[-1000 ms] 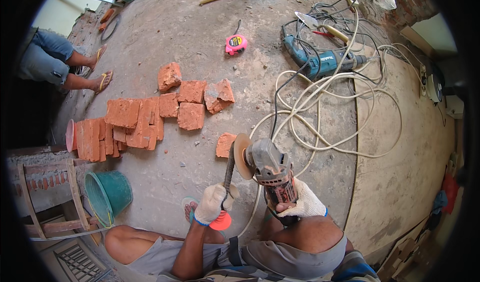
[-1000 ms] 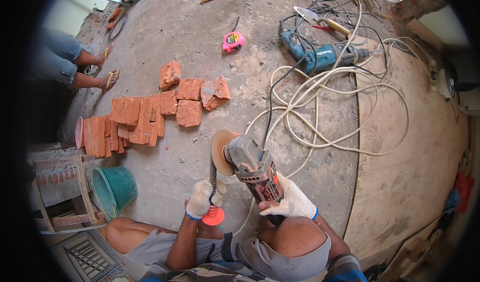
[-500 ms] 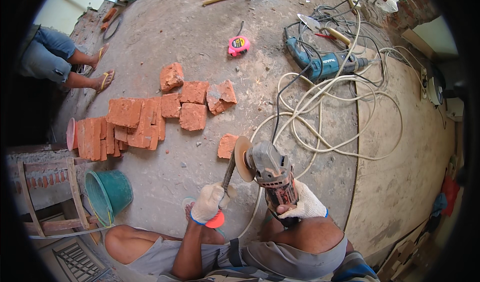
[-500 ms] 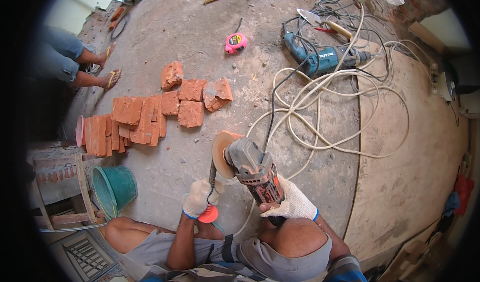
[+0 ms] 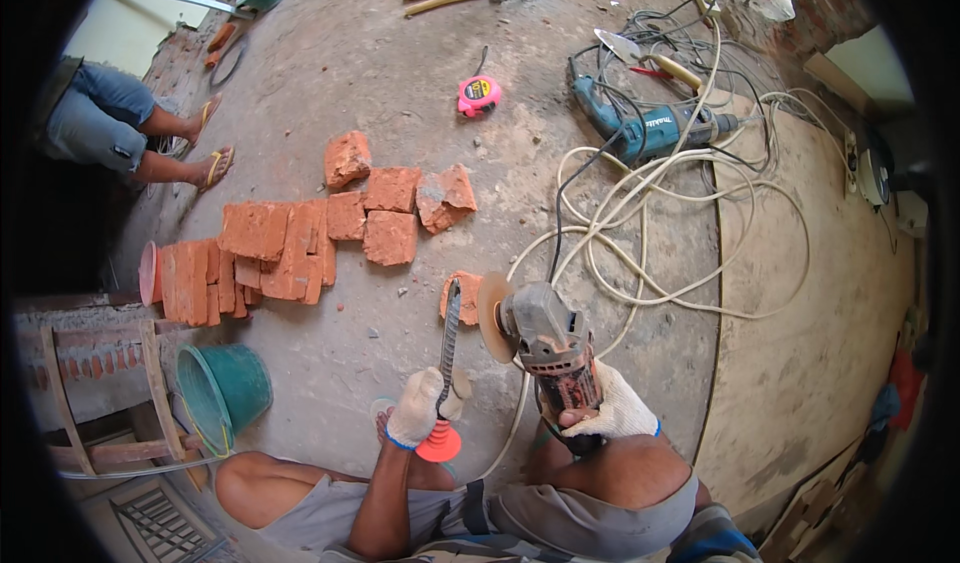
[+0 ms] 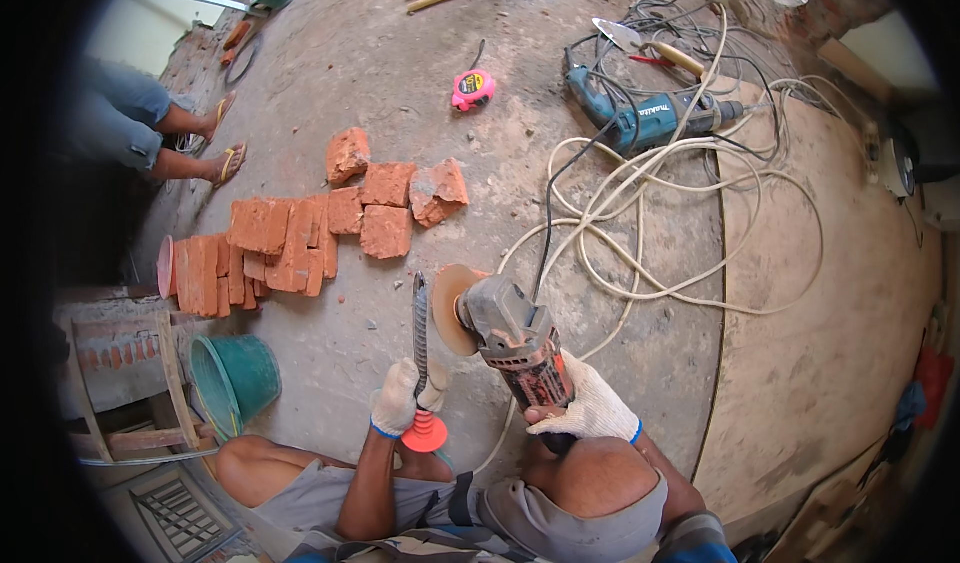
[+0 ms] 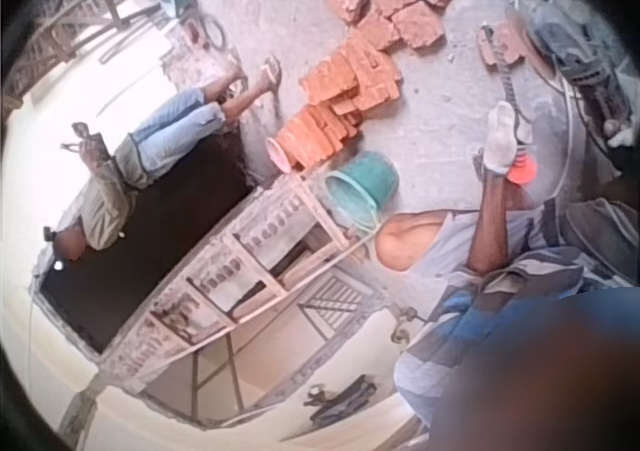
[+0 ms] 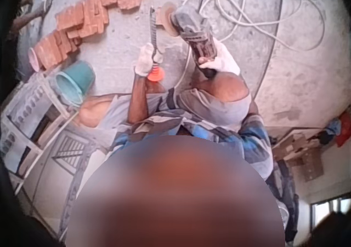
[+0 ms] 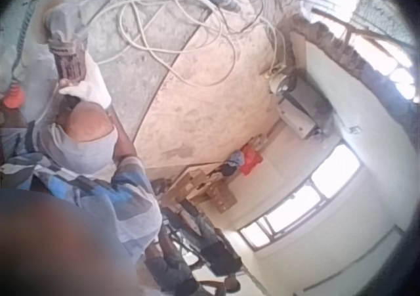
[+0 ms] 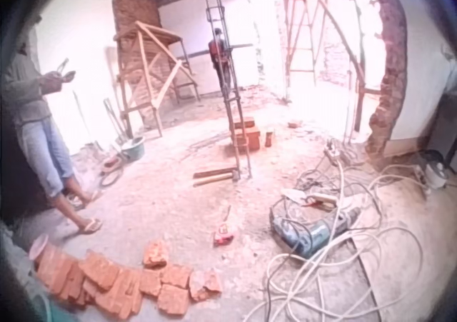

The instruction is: The person sits on the floor and uses an angle grinder to smooth a metal rod, producing sparks. After finishing, the person stands, walks to a bucket, and places the rod inside.

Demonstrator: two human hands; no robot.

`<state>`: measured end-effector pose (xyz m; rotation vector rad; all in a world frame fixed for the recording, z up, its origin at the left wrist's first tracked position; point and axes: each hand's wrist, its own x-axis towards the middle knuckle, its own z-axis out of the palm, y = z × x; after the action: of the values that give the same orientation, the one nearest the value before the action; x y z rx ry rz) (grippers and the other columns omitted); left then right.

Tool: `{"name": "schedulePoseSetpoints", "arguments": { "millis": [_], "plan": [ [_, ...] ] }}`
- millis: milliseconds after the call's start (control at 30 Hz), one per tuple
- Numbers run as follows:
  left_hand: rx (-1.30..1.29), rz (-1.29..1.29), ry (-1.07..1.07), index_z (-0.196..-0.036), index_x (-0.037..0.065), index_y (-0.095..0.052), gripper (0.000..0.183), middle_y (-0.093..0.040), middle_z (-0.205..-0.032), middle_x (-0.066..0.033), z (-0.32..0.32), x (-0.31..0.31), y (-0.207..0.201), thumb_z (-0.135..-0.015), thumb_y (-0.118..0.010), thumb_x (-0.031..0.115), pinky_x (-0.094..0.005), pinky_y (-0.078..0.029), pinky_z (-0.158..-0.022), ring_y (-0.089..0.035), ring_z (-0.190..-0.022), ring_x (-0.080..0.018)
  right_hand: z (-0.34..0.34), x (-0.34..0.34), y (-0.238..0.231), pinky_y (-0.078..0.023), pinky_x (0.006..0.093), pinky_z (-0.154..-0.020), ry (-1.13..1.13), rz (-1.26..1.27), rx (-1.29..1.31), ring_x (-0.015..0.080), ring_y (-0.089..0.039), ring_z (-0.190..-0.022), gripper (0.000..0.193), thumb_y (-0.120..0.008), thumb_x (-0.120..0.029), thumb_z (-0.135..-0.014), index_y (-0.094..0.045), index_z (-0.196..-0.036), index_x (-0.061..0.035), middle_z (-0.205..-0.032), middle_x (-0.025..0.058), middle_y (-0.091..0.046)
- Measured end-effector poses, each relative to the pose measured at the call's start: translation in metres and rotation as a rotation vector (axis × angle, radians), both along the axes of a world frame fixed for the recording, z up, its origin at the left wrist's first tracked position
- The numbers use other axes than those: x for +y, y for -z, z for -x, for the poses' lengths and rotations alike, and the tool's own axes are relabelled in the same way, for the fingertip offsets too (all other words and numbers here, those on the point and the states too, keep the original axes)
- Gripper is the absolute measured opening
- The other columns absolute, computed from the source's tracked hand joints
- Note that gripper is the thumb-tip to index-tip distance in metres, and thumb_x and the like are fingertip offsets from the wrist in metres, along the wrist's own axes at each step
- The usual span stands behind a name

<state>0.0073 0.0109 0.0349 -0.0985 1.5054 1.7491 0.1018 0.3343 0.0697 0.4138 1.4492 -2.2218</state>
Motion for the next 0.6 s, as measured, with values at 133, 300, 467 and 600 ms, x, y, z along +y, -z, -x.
{"name": "schedulePoseSetpoints", "arguments": {
  "millis": [133, 300, 467, 600],
  "plan": [
    [0.058, 0.061, 0.002, -0.106, -0.006, -0.069, 0.071, -0.053, -0.066, 0.0003, 0.000, 0.003, -0.004, -0.116, -0.047, 0.061, -0.0298, -0.042, -0.054, -0.051, -0.057, -0.0112, 0.000, 0.000, 0.004, -0.043, 0.0380, -0.120, -0.043, -0.001, -0.031, 0.0202, -0.059, -0.136, 0.097, -0.101, -0.022, -0.079, -0.052, -0.158, 0.0000, -0.147, 0.0108, -0.067],
    [0.071, 0.093, 0.073, -0.106, -0.006, -0.071, 0.073, -0.053, -0.067, 0.0014, 0.004, 0.001, -0.009, -0.116, -0.047, 0.062, -0.0293, -0.042, -0.055, -0.051, -0.058, -0.0098, 0.000, -0.002, 0.002, -0.043, 0.0381, -0.120, -0.038, 0.022, -0.058, 0.0210, -0.060, -0.136, 0.098, -0.101, -0.023, -0.079, -0.051, -0.159, -0.0002, -0.148, 0.0114, -0.067],
    [0.155, 0.154, 0.115, -0.104, -0.006, -0.072, 0.073, -0.054, -0.067, 0.0029, 0.006, 0.002, -0.010, -0.116, -0.047, 0.062, -0.0288, -0.042, -0.055, -0.050, -0.058, -0.0088, 0.003, -0.001, -0.002, -0.043, 0.0378, -0.120, -0.041, 0.009, -0.043, 0.0210, -0.060, -0.136, 0.100, -0.102, -0.024, -0.078, -0.050, -0.160, -0.0006, -0.148, 0.0113, -0.067],
    [0.141, 0.143, 0.128, -0.105, -0.006, -0.073, 0.073, -0.054, -0.067, 0.0029, 0.007, 0.001, -0.012, -0.116, -0.046, 0.061, -0.0289, -0.042, -0.055, -0.049, -0.058, -0.0084, 0.003, -0.002, -0.001, -0.043, 0.0374, -0.120, -0.042, 0.055, -0.076, 0.0208, -0.059, -0.137, 0.100, -0.101, -0.025, -0.079, -0.049, -0.161, -0.0007, -0.148, 0.0110, -0.067]
  ]
}}
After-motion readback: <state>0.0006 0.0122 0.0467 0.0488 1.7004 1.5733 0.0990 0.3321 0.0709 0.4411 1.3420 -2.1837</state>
